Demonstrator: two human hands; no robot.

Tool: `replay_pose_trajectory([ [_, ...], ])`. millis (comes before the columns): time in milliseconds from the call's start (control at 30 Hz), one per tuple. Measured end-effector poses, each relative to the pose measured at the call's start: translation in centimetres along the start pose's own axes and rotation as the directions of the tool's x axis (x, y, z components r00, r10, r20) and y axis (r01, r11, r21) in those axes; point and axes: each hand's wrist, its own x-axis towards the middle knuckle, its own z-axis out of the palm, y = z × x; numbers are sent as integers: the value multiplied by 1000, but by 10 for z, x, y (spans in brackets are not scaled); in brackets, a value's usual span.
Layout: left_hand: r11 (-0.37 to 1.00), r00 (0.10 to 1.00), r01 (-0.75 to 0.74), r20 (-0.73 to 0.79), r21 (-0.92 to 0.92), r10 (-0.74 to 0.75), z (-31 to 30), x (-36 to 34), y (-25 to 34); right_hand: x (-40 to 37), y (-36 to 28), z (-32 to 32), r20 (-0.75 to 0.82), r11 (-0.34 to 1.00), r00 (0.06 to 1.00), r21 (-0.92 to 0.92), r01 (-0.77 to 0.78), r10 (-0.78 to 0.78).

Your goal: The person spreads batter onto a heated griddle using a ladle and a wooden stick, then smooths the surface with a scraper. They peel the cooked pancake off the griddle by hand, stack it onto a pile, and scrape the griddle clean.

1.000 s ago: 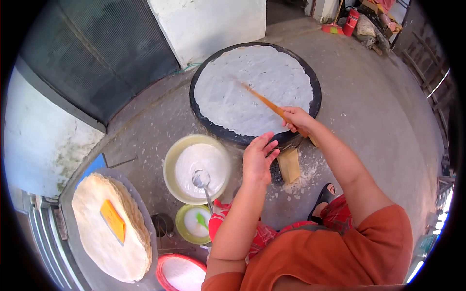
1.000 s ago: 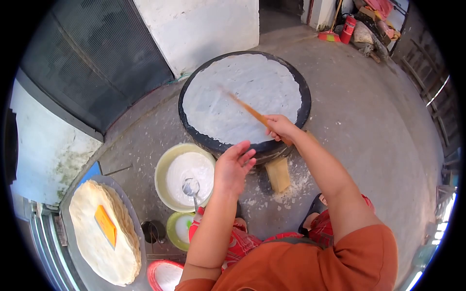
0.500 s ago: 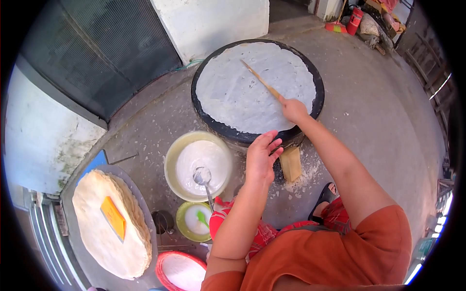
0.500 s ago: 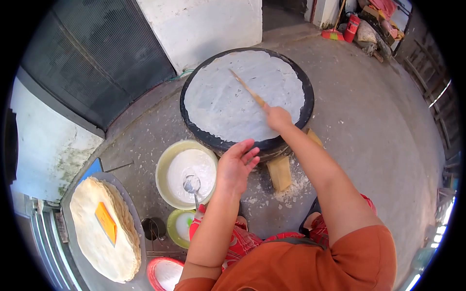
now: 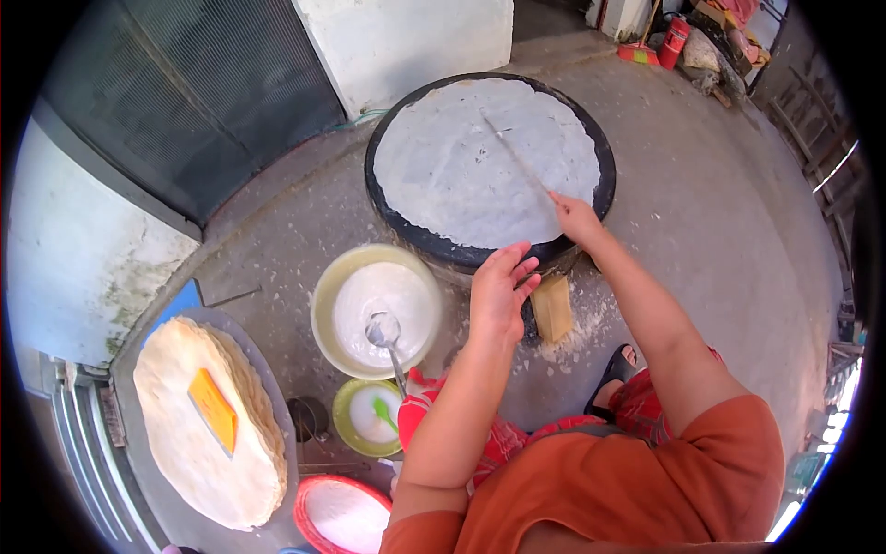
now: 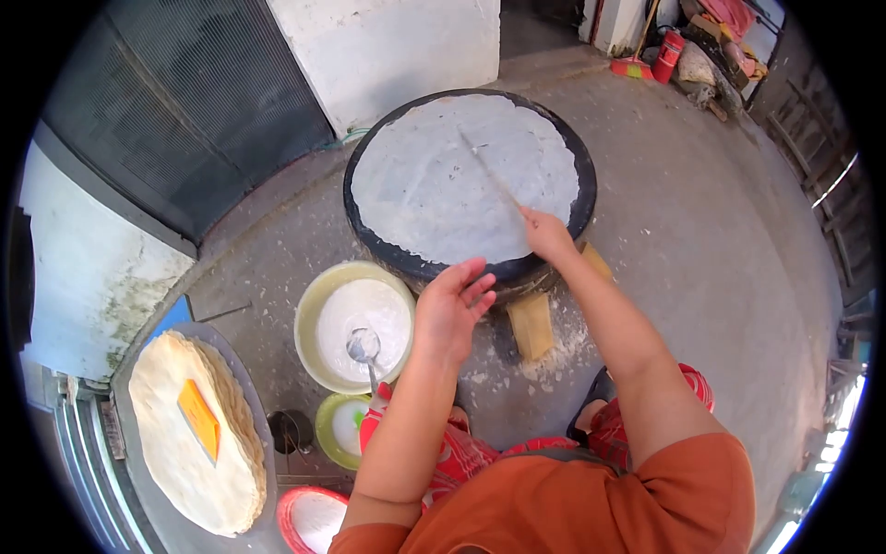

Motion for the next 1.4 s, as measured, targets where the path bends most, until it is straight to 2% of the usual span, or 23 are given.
replay_pose_trajectory([
  [33, 1000, 1000, 1, 3, 6, -1, 0, 0, 0, -7, 11, 6, 42, 957, 990, -253, 143, -136],
  [67, 1000, 1000, -2, 4, 3, 2, 0, 0, 0, -13, 19, 11, 118, 830, 959, -480, 282, -258],
  [100, 1000, 1000, -1, 15, -2, 1, 0, 0, -1, -25, 14, 17, 122, 828, 958, -481, 287, -261],
  [133, 1000, 1000, 0, 25, -8, 0, -1, 0, -2, -41, 2, 26, 235, 975, 969, -185, 123, -77],
  [167, 1000, 1000, -2, 21, -11, 3, -2, 1, -3, -51, -9, 31, 394, 989, 917, 100, -113, 65],
  [233, 1000, 998, 13, 56, -14, -12, -3, 2, -2, -60, -20, 35, 446, 985, 887, 59, -160, 118],
  [300, 1000, 1000, -9, 3, 7, 9, 4, -4, 0, -64, -17, 45, 518, 978, 837, 0, -207, 177],
  [333, 999, 999, -22, -42, 43, 24, 5, -6, 1, -67, -7, 54, 564, 993, 826, -102, 61, 7],
  [367, 999, 998, -45, -52, 15, 45, 4, -2, -2, -71, 0, 65, 626, 929, 763, -167, 329, -158],
  [400, 999, 994, -53, -91, 3, 53, 3, 0, -3, -77, 6, 78, 634, 910, 744, -152, 387, -211],
  [500, 993, 993, -81, -83, 80, 88, 4, 1, 0, -90, 15, 111, 591, 962, 793, -99, 256, -150],
  [700, 993, 994, -87, -62, 81, 92, 4, 0, 3, -92, 22, 129, 529, 977, 842, -99, 189, -110],
  [800, 994, 994, -91, -59, 61, 95, 3, -1, 4, -95, 8, 112, 535, 982, 843, -134, 136, -43],
  [900, 987, 992, -118, -39, 110, 123, 3, -5, 6, -99, -17, 76, 528, 982, 842, -187, -12, 111],
  [967, 992, 990, -116, -72, 54, 120, 5, -9, 9, -100, -28, 53, 503, 973, 840, -198, -118, 204],
  [1000, 992, 992, -109, -54, 57, 112, 3, -8, 9, -99, -26, 45, 485, 973, 850, -198, -123, 206],
  [1067, 992, 995, -102, 3, 76, 102, -3, -3, 7, -94, -23, 24, 416, 976, 903, 126, -176, 109],
  [1133, 988, 993, -118, -2, 101, 119, -1, -5, 7, -87, -20, 7, 367, 975, 923, 135, -178, 118],
  [1200, 984, 990, -129, -38, 125, 135, -1, -6, 7, -79, -17, -5, 192, 974, 966, 112, -195, 171],
  [1267, 981, 989, -143, -13, 134, 146, -2, -7, 6, -71, -7, -14, 143, 980, 975, 82, -183, 170],
  [1333, 982, 990, -134, -27, 137, 139, 0, -6, 7, -62, 5, -21, 8, 976, 992, -181, -125, 129],
  [1367, 981, 990, -134, -21, 138, 138, 0, -6, 7, -60, 13, -24, 2, 976, 992, -180, -125, 127],
  [1400, 982, 991, -132, -19, 134, 136, -1, -5, 7, -60, 16, -25, -27, 897, 997, -440, 51, -70],
])
